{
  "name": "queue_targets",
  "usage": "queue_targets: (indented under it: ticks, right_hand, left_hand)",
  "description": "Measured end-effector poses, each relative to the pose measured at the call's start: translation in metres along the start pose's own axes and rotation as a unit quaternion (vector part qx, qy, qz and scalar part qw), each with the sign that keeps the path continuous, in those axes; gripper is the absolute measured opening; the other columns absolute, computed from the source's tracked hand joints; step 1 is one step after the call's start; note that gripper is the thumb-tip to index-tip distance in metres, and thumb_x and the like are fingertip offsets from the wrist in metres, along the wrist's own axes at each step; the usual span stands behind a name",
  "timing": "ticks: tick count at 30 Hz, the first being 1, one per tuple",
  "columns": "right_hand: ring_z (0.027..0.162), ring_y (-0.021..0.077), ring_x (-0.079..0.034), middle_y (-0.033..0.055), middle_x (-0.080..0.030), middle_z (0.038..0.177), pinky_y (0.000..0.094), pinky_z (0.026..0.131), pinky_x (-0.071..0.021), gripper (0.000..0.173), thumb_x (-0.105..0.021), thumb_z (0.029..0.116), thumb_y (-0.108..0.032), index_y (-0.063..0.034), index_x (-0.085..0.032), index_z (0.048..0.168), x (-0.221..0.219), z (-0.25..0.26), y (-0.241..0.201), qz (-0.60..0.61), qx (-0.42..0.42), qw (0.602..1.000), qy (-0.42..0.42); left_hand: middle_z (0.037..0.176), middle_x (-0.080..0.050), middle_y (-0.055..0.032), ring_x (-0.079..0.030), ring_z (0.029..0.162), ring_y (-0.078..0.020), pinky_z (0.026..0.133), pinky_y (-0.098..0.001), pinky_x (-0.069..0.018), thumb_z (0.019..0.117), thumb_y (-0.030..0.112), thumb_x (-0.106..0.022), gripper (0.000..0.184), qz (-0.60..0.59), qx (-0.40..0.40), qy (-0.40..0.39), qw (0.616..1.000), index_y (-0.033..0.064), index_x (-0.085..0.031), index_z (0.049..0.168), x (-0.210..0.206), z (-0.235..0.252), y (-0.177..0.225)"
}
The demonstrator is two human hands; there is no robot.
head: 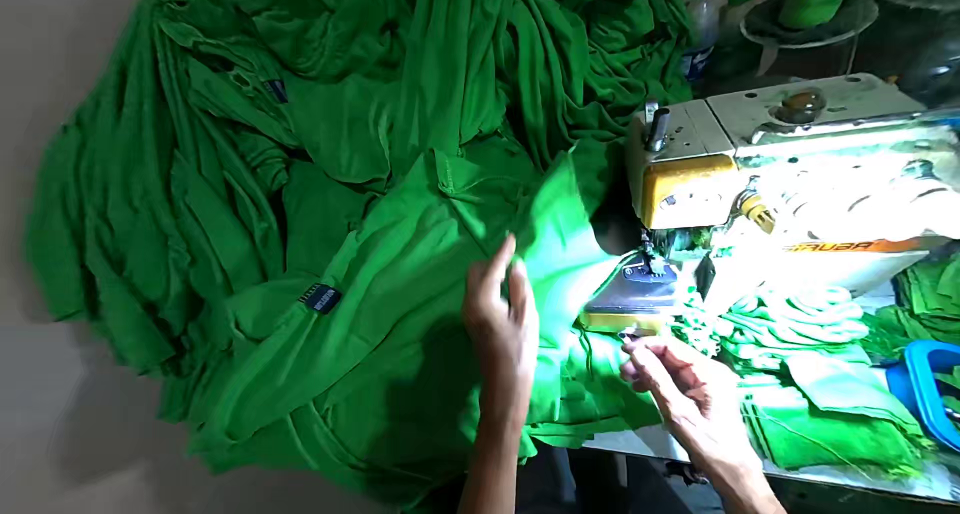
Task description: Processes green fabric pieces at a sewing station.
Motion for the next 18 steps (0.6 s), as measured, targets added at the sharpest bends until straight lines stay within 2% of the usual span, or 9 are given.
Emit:
queue_targets:
  ticks: [1,2,4,6,9,11,14,15,18]
  right_hand:
    - [0.082,0.0015,-0.071,-0.0016,-0.074,0.094,0.0193,0.074,-0.0611,0.025,-0.053,0.1030,-0.013,0.0035,-0.068,0.113,-0.008,0.001,0.003,0.052,-0.046,0.997,-0.022]
    - [0.085,0.0030,-0.072,-0.0015,-0.074,0.098,0.0212,0.077,-0.0617,0.027,-0.050,0.1035,-0.013,0.0034,-0.066,0.118,-0.016,0.003,0.005,0.104,-0.097,0.989,-0.034]
    - [0.073,0.0004,-0.067,-0.0075,-0.070,0.085,0.0189,0.068,-0.0585,0.018,-0.050,0.1026,-0.013,-0.0054,-0.066,0.109,-0.028,0.008,0.009,0.175,-0.162,0.971,-0.019]
    - [0.065,-0.0004,-0.062,-0.0074,-0.067,0.076,0.0163,0.060,-0.0534,0.013,-0.053,0.1005,-0.006,-0.0088,-0.066,0.096,-0.032,0.012,0.011,0.218,-0.186,0.958,0.011]
    - [0.061,-0.0015,-0.061,-0.0072,-0.066,0.070,0.0145,0.056,-0.0510,0.017,-0.056,0.0975,0.001,-0.0093,-0.063,0.086,-0.027,0.011,0.010,0.212,-0.191,0.957,0.056]
    - [0.057,-0.0025,-0.060,-0.0083,-0.066,0.067,0.0138,0.053,-0.0501,0.017,-0.058,0.0948,0.003,-0.0093,-0.064,0.085,-0.021,0.009,0.010,0.192,-0.187,0.961,0.073]
    - [0.057,-0.0045,-0.059,-0.0102,-0.066,0.066,0.0116,0.054,-0.0483,0.016,-0.060,0.0939,0.003,-0.0091,-0.067,0.086,-0.016,0.007,0.010,0.173,-0.169,0.968,0.073]
    - [0.058,-0.0054,-0.059,-0.0113,-0.067,0.067,0.0112,0.056,-0.0486,0.015,-0.060,0.0936,0.002,-0.0097,-0.067,0.087,-0.014,0.007,0.010,0.160,-0.153,0.973,0.066]
    - [0.063,-0.0045,-0.062,-0.0118,-0.068,0.071,0.0127,0.060,-0.0523,0.011,-0.060,0.0949,-0.004,-0.0107,-0.066,0.090,-0.005,0.008,0.011,0.106,-0.112,0.987,0.045]
  left_hand:
    - [0.116,-0.068,-0.0209,-0.065,0.101,-0.0203,0.088,-0.0350,-0.0535,0.1008,0.010,-0.054,0.034,-0.043,0.028,0.002,0.999,-0.0043,-0.066,0.130,0.006,-0.022,-0.006]
    - [0.112,-0.068,-0.0196,-0.066,0.091,-0.0111,0.079,-0.0253,-0.0549,0.0990,0.007,-0.056,0.032,-0.088,0.064,0.003,0.994,-0.0095,-0.065,0.125,0.009,-0.042,-0.009]
    - [0.109,-0.065,-0.0157,-0.062,0.067,0.0003,0.056,-0.0147,-0.0542,0.0980,0.001,-0.056,0.033,-0.192,0.098,0.005,0.977,-0.0143,-0.060,0.127,0.005,-0.074,-0.015]
    - [0.116,-0.064,-0.0150,-0.062,0.063,0.0007,0.052,-0.0146,-0.0538,0.0978,0.002,-0.058,0.033,-0.219,0.085,0.006,0.972,-0.0105,-0.060,0.129,-0.001,-0.093,-0.021]
    - [0.116,-0.060,-0.0202,-0.059,0.083,-0.0060,0.066,-0.0134,-0.0489,0.0878,0.007,-0.067,0.038,-0.048,-0.034,0.051,0.997,-0.0055,-0.067,0.124,0.006,-0.092,-0.012]
    - [0.117,-0.059,-0.0228,-0.058,0.100,-0.0210,0.085,-0.0239,-0.0471,0.0862,0.011,-0.069,0.031,0.051,-0.126,0.071,0.988,0.0022,-0.073,0.116,0.011,-0.084,0.010]
    - [0.108,-0.073,-0.0157,-0.069,0.101,-0.0287,0.090,-0.0400,-0.0554,0.0891,0.011,-0.069,0.016,0.077,-0.231,-0.030,0.969,0.0110,-0.081,0.100,-0.010,-0.068,0.037]
    - [0.112,-0.074,-0.0126,-0.070,0.108,-0.0294,0.095,-0.0461,-0.0535,0.0920,0.014,-0.067,0.019,0.098,-0.242,-0.081,0.962,0.0120,-0.081,0.104,-0.021,-0.060,0.040]
    - [0.140,-0.064,-0.0142,-0.057,0.134,-0.0351,0.111,-0.0651,-0.0362,0.1054,0.031,-0.050,0.043,0.193,-0.173,-0.161,0.952,0.0054,-0.065,0.136,-0.034,-0.021,0.018]
Point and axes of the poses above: each hand's wrist, its own z-axis towards the middle knuckle, its own x-axis out of the back of the hand, y = z × x, the point moved 7 cm from there along z, towards the middle knuckle
